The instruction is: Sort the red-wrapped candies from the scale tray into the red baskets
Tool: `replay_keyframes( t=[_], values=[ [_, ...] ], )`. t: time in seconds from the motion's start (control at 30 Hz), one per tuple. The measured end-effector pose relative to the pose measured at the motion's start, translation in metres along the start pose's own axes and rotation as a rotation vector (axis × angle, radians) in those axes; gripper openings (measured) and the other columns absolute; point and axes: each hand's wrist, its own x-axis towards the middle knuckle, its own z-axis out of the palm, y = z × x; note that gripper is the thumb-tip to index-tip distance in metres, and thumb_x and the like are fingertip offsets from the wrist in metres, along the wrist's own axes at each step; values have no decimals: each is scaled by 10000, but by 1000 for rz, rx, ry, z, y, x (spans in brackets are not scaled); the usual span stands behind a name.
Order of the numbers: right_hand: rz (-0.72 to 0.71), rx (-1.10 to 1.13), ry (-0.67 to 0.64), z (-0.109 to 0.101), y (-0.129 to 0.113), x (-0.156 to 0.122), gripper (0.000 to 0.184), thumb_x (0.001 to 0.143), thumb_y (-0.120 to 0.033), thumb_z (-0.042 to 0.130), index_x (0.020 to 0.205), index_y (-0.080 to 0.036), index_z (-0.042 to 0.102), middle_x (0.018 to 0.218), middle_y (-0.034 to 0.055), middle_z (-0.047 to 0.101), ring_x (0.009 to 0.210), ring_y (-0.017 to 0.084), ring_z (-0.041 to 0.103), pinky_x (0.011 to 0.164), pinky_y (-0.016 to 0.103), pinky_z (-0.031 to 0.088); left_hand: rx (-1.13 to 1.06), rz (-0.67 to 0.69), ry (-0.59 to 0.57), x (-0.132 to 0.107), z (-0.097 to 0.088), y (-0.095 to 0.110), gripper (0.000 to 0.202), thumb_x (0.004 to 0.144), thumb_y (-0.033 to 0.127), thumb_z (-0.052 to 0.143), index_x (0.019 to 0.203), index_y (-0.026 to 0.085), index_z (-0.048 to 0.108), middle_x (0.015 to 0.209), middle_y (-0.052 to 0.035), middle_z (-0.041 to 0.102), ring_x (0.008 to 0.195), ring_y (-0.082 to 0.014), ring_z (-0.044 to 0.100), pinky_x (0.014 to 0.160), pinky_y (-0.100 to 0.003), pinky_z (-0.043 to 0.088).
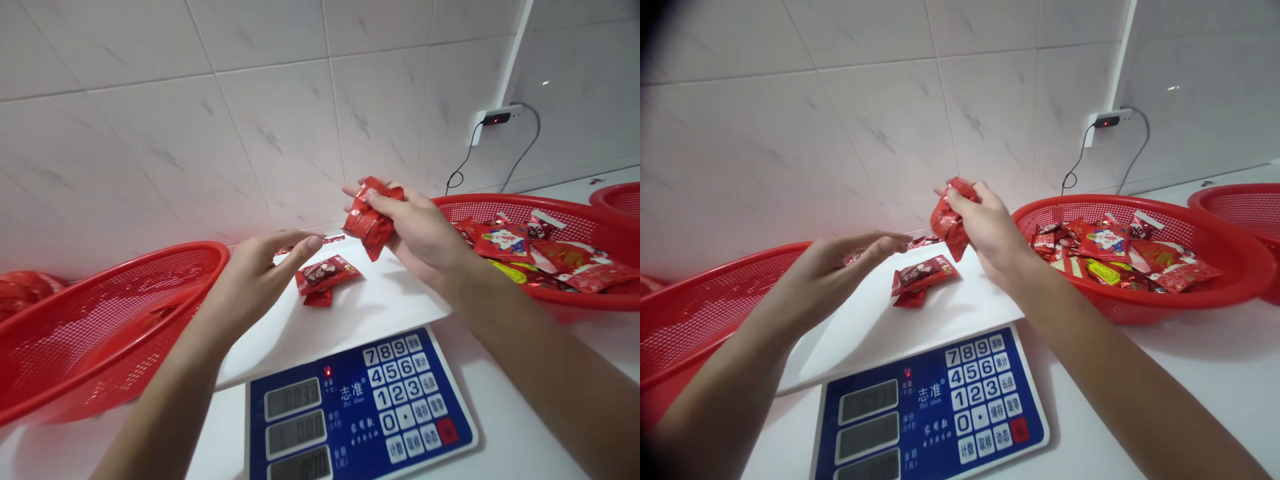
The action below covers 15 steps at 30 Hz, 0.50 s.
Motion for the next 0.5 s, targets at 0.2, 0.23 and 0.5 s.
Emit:
replay_keyframes(
  t=[0.2,0.23,0.5],
  values=[
    [-52,25,-302,21,9,-22,342,1082,-337,426,1412,-282,499,1636,11,444,1465,152,472,1045,270,529,-555,-111,-37,-6,10,21,514,833,574,788,1155,196,656,1112,-94,781,974,-250,747,773,-323,605],
    [-54,9,-335,22,9,-24,385,1086,-370,409,1458,-305,482,1641,2,435,1455,173,488,1020,293,550,-595,-112,-26,-6,10,21,492,819,548,811,1122,192,657,1090,-89,784,963,-245,751,762,-317,610],
    [92,-287,-402,-14,-4,-1,282,830,-198,812,1108,-167,780,1028,81,797,940,193,756,934,331,597,-472,-95,47,-2,1,8,371,764,409,880,1021,199,714,929,-45,805,866,-231,769,735,-299,607]
  ],
)
